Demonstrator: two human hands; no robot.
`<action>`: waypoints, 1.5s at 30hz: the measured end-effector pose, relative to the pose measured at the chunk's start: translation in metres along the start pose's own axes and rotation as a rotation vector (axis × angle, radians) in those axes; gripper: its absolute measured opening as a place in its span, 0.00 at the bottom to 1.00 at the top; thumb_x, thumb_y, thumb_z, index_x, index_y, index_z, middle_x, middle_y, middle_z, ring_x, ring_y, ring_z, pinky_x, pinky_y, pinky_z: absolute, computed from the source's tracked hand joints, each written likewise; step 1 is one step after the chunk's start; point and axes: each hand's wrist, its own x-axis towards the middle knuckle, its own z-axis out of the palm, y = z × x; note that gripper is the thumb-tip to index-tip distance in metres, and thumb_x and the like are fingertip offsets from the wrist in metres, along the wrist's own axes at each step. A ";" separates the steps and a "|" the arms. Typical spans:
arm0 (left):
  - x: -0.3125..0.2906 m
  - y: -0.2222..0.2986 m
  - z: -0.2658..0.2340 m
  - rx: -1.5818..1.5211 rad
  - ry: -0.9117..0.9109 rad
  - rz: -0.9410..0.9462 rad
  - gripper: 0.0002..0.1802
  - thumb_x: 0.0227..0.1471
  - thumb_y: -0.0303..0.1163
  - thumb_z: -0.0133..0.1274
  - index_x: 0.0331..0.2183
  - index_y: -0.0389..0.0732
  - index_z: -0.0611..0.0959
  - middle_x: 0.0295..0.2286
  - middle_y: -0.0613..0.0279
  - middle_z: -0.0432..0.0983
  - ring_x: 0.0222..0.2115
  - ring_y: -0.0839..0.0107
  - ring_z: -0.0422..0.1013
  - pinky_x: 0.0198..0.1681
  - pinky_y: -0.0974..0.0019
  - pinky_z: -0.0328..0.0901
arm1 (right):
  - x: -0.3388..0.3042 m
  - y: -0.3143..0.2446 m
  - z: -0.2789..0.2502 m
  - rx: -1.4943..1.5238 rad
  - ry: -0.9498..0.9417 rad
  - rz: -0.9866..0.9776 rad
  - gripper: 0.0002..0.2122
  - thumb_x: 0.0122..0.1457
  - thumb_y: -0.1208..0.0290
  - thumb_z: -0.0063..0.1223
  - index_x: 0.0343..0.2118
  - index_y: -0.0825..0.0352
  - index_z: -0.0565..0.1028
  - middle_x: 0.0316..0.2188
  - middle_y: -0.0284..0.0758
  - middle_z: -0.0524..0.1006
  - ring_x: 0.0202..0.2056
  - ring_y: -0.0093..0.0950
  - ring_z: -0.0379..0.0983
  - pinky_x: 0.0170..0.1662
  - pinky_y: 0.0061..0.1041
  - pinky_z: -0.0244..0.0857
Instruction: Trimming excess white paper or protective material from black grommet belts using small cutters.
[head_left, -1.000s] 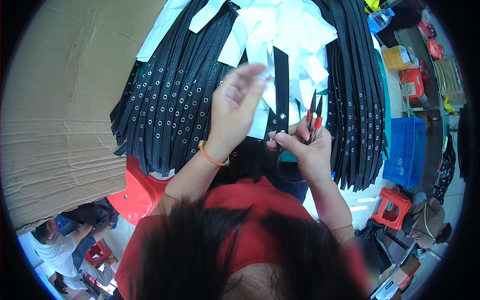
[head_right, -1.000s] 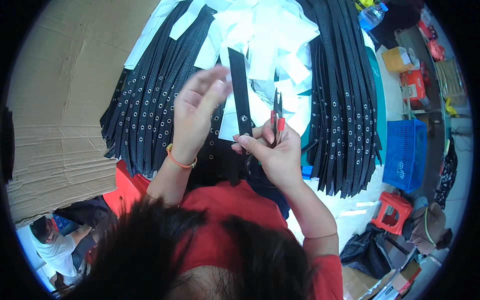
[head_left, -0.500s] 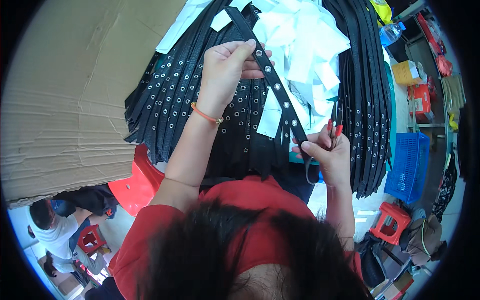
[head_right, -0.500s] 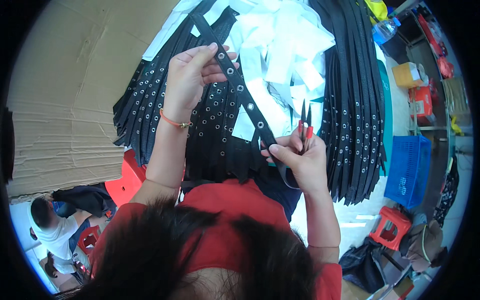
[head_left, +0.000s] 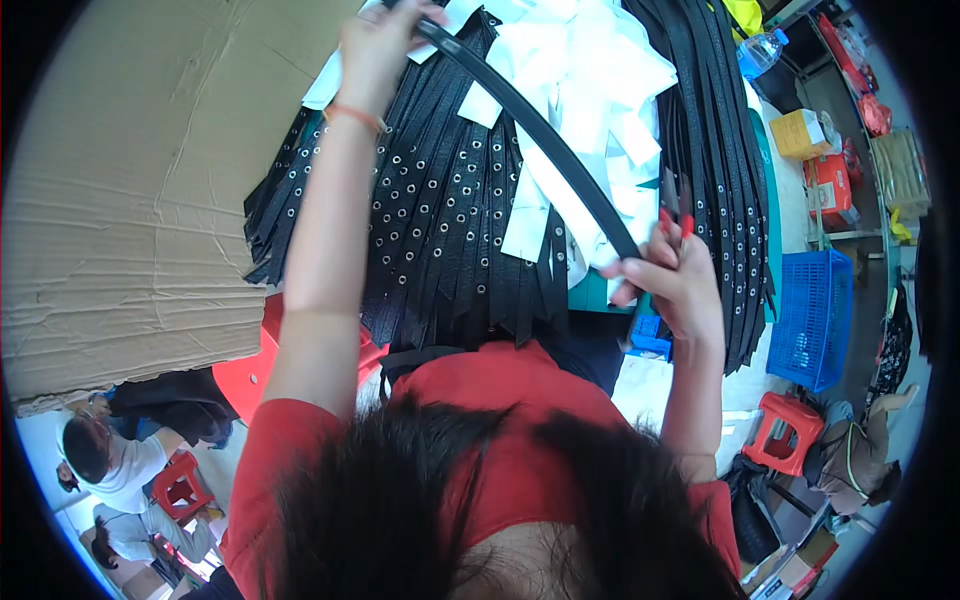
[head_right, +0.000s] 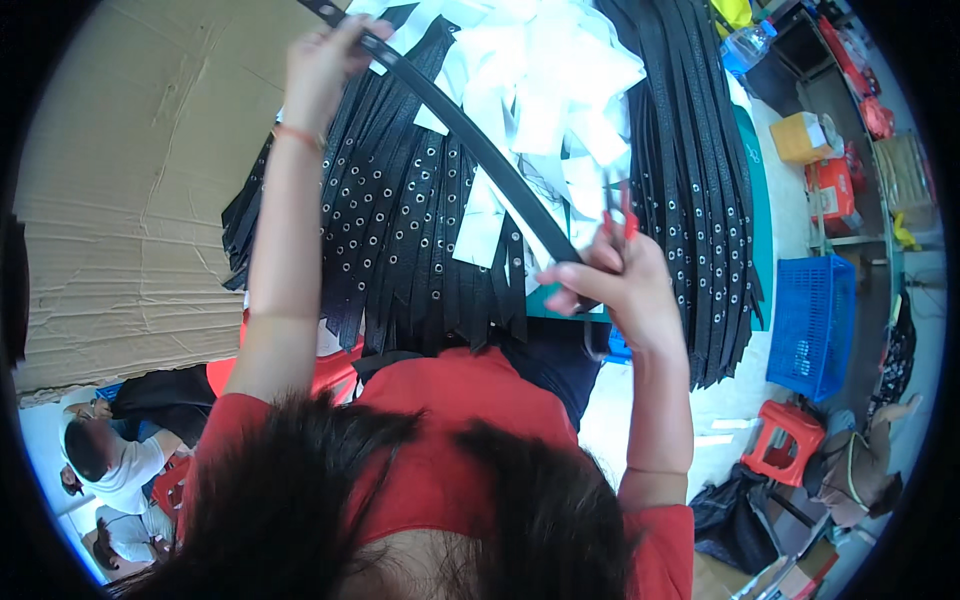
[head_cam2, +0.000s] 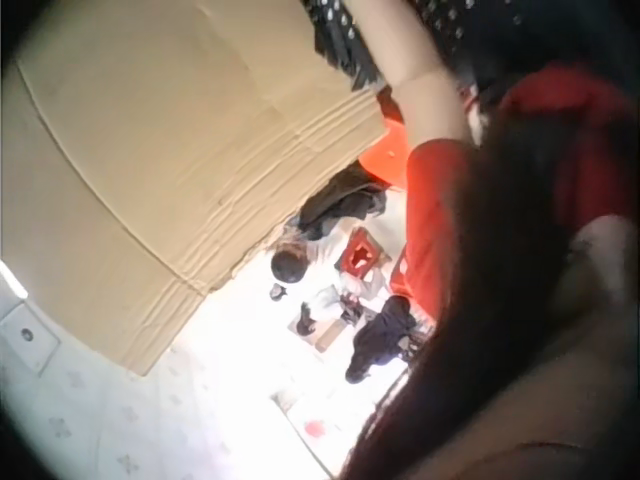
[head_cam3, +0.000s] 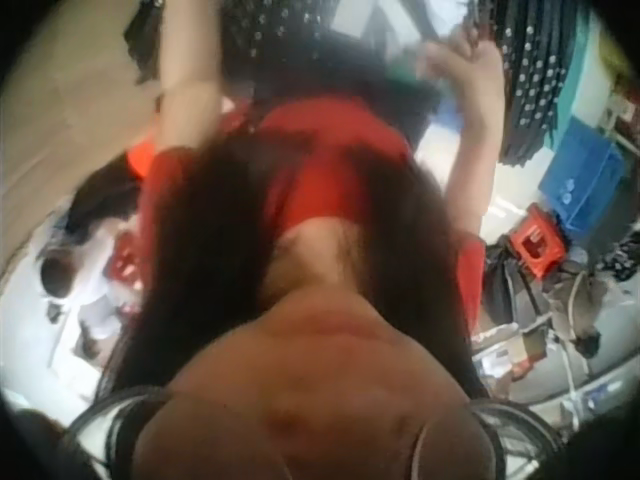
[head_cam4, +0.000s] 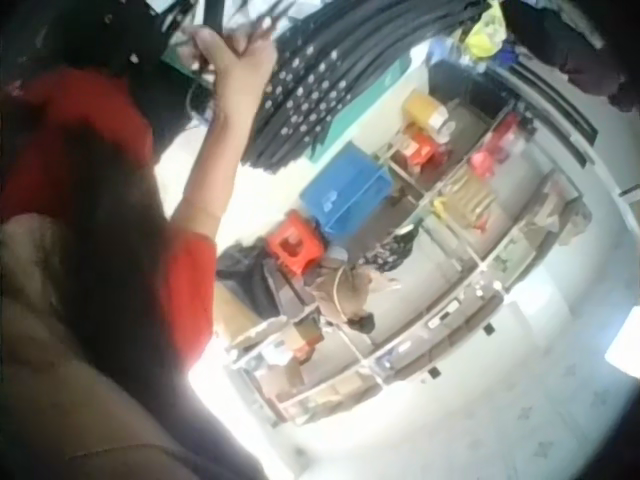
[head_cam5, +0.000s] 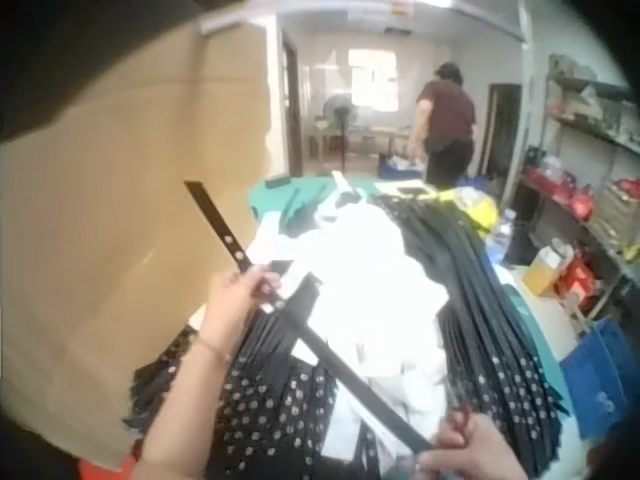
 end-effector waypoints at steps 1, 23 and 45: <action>0.028 -0.010 -0.023 -0.054 0.059 -0.022 0.17 0.53 0.39 0.47 0.33 0.33 0.77 0.29 0.57 0.75 0.30 0.71 0.72 0.33 0.71 0.66 | -0.013 -0.006 -0.007 0.012 0.032 0.026 0.17 0.40 0.87 0.52 0.17 0.59 0.56 0.19 0.48 0.74 0.21 0.32 0.76 0.22 0.24 0.69; -0.069 0.041 0.047 -0.198 -0.320 -0.057 0.15 0.54 0.34 0.45 0.38 0.30 0.74 0.33 0.51 0.75 0.34 0.63 0.74 0.34 0.67 0.70 | -0.004 0.031 0.027 0.365 -0.241 -0.075 0.09 0.51 0.79 0.45 0.19 0.63 0.59 0.37 0.62 0.69 0.38 0.44 0.74 0.41 0.39 0.70; 0.094 0.097 0.065 -0.999 0.124 -0.437 0.15 0.60 0.36 0.31 0.32 0.34 0.67 0.20 0.66 0.64 0.15 0.81 0.56 0.16 0.82 0.55 | -0.087 -0.023 -0.057 0.009 0.139 -0.162 0.06 0.37 0.83 0.37 0.18 0.63 0.57 0.11 0.33 0.63 0.10 0.20 0.59 0.12 0.15 0.50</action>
